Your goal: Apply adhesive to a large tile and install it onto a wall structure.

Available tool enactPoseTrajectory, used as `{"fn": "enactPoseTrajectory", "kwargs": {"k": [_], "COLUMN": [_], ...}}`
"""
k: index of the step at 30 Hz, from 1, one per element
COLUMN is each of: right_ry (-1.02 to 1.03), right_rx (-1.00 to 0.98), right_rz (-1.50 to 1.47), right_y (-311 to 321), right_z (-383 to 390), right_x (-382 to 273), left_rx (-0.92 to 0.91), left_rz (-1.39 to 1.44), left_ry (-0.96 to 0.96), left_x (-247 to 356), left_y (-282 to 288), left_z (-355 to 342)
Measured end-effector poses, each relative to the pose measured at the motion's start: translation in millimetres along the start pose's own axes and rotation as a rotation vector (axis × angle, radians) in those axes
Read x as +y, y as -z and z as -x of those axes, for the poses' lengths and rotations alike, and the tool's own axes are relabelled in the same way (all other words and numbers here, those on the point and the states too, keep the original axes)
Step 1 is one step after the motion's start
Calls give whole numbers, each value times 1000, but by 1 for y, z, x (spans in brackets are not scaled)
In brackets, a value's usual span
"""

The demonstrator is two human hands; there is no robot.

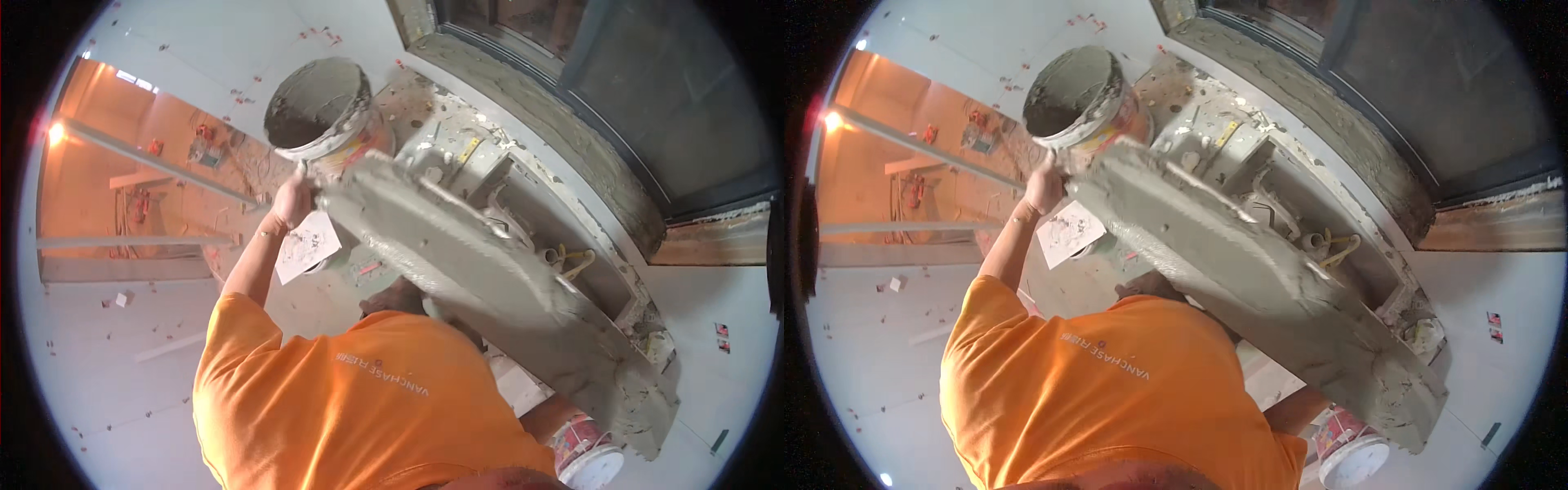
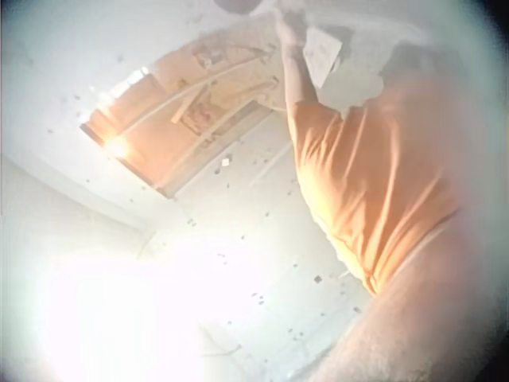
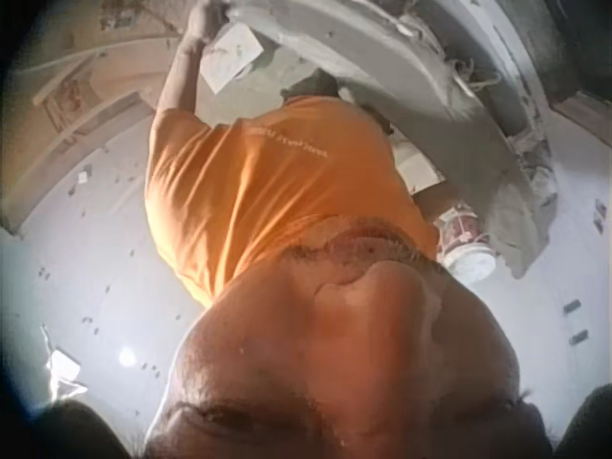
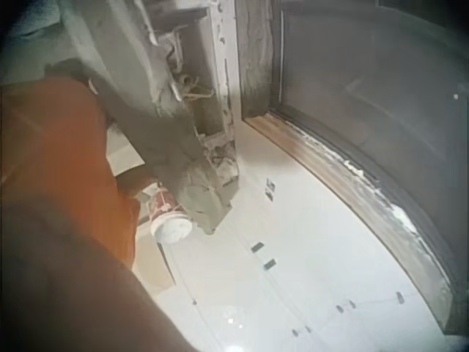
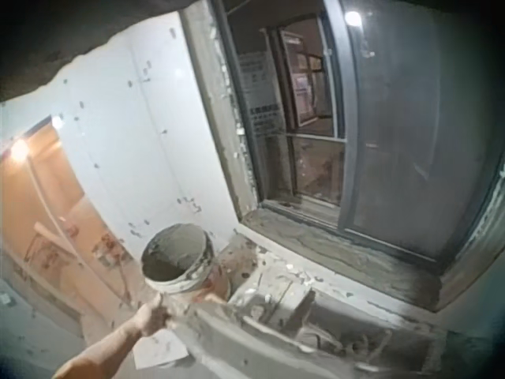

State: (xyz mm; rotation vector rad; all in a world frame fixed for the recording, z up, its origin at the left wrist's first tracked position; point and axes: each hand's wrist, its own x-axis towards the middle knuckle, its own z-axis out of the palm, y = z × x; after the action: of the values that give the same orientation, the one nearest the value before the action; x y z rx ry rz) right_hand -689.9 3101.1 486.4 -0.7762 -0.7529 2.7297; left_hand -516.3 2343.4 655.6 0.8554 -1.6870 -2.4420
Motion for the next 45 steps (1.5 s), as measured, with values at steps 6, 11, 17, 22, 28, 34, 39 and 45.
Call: {"fn": "enactPoseTrajectory", "kwargs": {"k": [6,11,17,22,28,34,39,45], "right_ry": [101,155,-4,106,536,508,614,760], "right_rx": [27,74,-199,-292,209,534,331,94], "right_rz": [17,-43,-142,-88,30,636,741,778], "right_y": [-51,-66,-25,-44,-187,-272,-291,-340], "right_z": [79,111,115,138,201,225,183,121], "right_x": [-24,-19,2,58,129,136,148,165], "left_rx": [-74,18,424,128,173,126,35,52], "left_rz": [528,361,-248,-82,-349,-1171,-806,-732], "left_ry": [-601,-881,-1255,-795,-454,-242,-194,-233], "left_x": [42,77,154,194,154,99,46,21], "left_y": [-113,-127,-140,-187,-195,-145,-96,-46], "left_z": [17,-52,-192,-314,-431,-586,-731,-803]}}
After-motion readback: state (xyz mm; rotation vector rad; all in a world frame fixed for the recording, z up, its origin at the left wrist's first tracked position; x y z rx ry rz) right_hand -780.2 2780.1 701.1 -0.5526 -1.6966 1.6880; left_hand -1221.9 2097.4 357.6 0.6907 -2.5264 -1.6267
